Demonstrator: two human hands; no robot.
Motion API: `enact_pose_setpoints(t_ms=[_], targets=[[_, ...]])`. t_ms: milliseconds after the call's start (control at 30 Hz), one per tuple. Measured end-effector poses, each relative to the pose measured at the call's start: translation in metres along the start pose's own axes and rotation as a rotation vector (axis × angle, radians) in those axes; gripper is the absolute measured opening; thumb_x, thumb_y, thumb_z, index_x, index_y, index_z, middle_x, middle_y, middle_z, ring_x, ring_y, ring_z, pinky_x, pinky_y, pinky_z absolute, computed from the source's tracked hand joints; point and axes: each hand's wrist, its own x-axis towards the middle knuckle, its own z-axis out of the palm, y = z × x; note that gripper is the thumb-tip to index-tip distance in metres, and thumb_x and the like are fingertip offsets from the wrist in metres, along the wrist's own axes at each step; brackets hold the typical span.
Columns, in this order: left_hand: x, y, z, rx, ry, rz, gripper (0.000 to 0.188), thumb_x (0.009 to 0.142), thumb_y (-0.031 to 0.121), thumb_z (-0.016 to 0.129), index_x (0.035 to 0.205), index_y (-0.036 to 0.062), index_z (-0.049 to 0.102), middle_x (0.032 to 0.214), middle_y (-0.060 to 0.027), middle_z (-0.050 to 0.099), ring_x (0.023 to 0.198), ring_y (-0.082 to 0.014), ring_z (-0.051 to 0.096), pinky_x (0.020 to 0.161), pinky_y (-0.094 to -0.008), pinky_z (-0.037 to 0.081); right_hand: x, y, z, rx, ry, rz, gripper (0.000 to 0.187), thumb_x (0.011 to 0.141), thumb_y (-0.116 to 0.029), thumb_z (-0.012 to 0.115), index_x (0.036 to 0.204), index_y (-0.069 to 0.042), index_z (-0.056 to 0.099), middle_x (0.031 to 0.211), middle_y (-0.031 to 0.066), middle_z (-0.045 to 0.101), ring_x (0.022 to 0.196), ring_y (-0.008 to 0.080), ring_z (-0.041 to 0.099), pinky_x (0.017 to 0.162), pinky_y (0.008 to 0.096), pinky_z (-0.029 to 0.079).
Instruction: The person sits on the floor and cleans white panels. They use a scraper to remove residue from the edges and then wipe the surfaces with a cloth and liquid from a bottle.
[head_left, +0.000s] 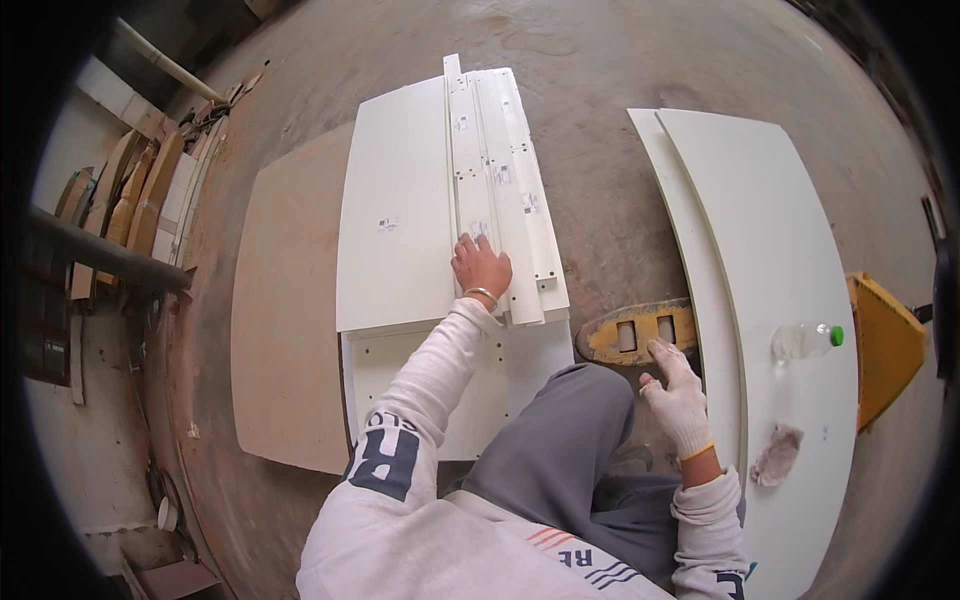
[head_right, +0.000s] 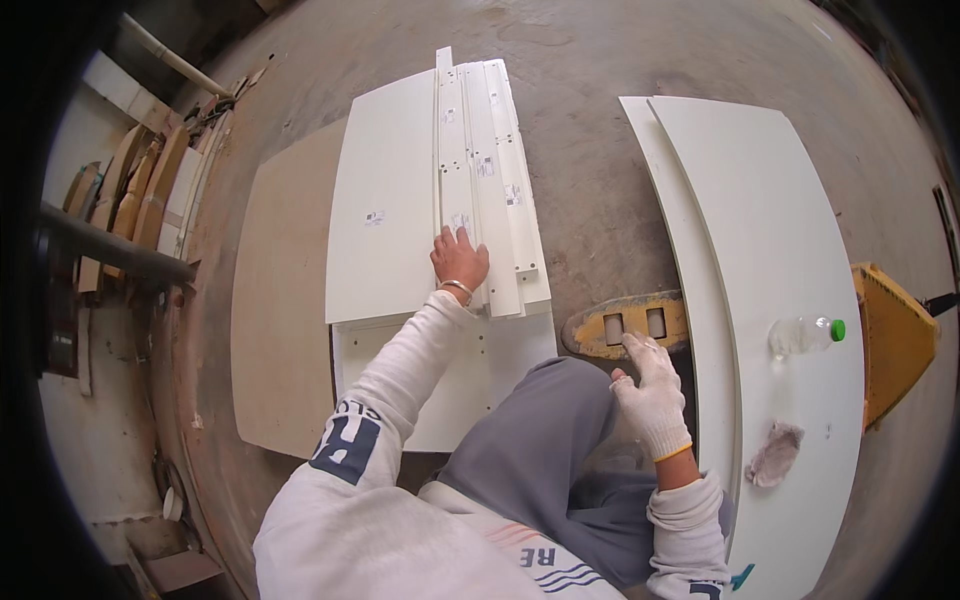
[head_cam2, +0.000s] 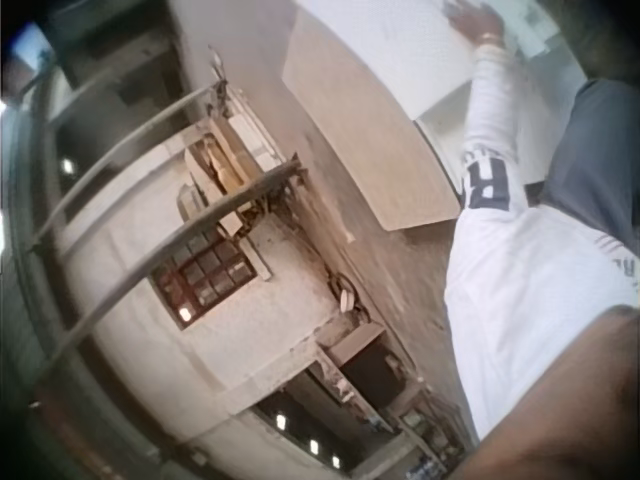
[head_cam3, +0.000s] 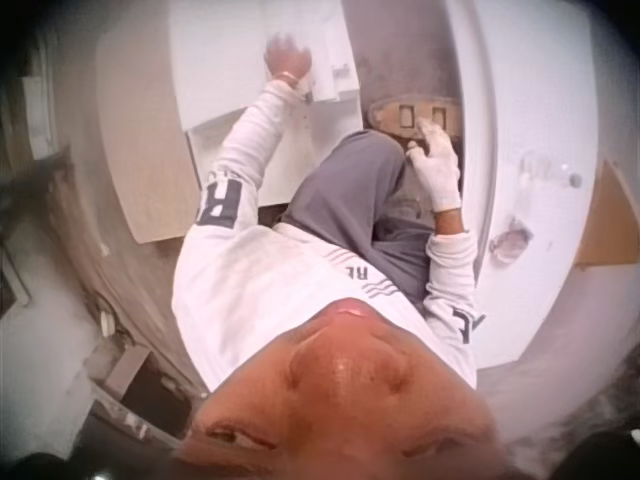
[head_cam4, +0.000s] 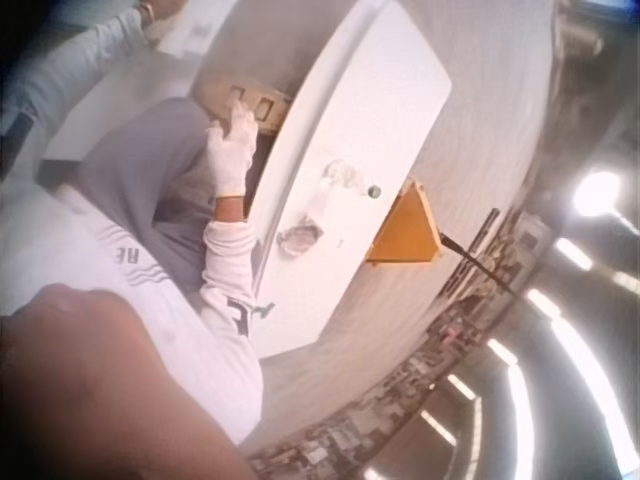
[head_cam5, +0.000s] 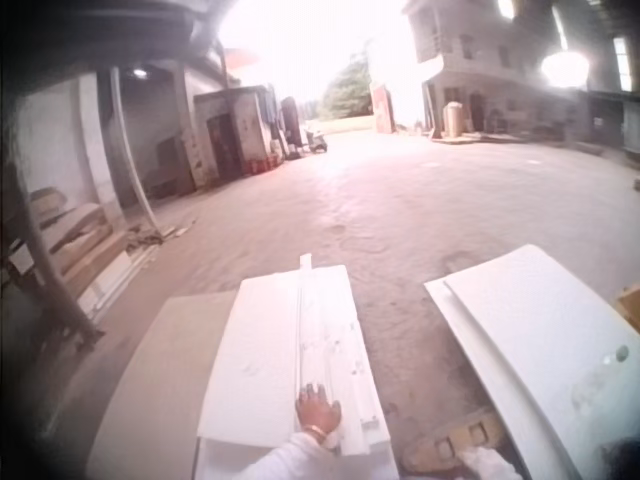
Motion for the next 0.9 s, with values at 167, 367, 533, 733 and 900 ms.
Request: enact_pose_setpoints(t_ms=[167,367,533,733,900], targets=[[0.071,0.001,0.014,-0.061,0.119,0.227,0.080,0.094,0.052,0.060,0.158,0.0108,0.037,0.169,-0.0211,0.021,0.157,-0.0401,0.015,0.123,-0.0580,0.021,0.000,0.018,0.008,-0.101,-0.061,-0.025,0.058,0.085,-0.019,0.071,0.140,-0.005,0.059,0.146,0.0199,0.056,0.143,0.0388,0.044,0.121,0.0460,0.033],[0.173,0.018,-0.019,0.020,0.064,0.187,0.084,0.096,0.063,0.052,0.164,0.0193,0.028,0.172,-0.0195,0.010,0.159,-0.0396,0.003,0.126,-0.0595,0.009,0.001,0.017,0.005,-0.113,-0.134,-0.074,0.058,0.085,-0.021,0.072,0.139,-0.003,0.059,0.144,0.0202,0.057,0.141,0.0394,0.046,0.123,0.0487,0.030],[0.190,0.026,-0.008,0.040,0.045,0.133,0.074,0.101,0.064,0.042,0.165,0.0303,0.024,0.173,-0.0169,0.010,0.160,-0.0375,0.004,0.126,-0.0575,0.002,0.002,0.024,-0.003,-0.152,-0.126,-0.081,0.059,0.082,-0.018,0.073,0.137,-0.002,0.059,0.141,0.0226,0.058,0.138,0.0401,0.047,0.121,0.0497,0.032],[0.177,0.032,0.012,0.065,0.155,0.114,0.067,0.105,0.058,0.034,0.165,0.0293,0.024,0.173,-0.0112,0.013,0.160,-0.0311,0.008,0.127,-0.0552,0.005,0.006,0.024,-0.005,-0.153,-0.162,-0.118,0.058,0.080,-0.017,0.075,0.134,-0.002,0.060,0.139,0.0230,0.059,0.135,0.0415,0.048,0.117,0.0502,0.036],[0.171,0.036,0.017,0.020,0.169,0.113,0.063,0.107,0.053,0.035,0.164,0.0282,0.028,0.172,-0.0097,0.017,0.160,-0.0302,0.010,0.127,-0.0552,0.006,0.009,0.021,0.008,-0.169,-0.187,-0.206,0.060,0.079,-0.018,0.075,0.134,0.000,0.059,0.138,0.0226,0.059,0.132,0.0408,0.049,0.116,0.0504,0.035]])
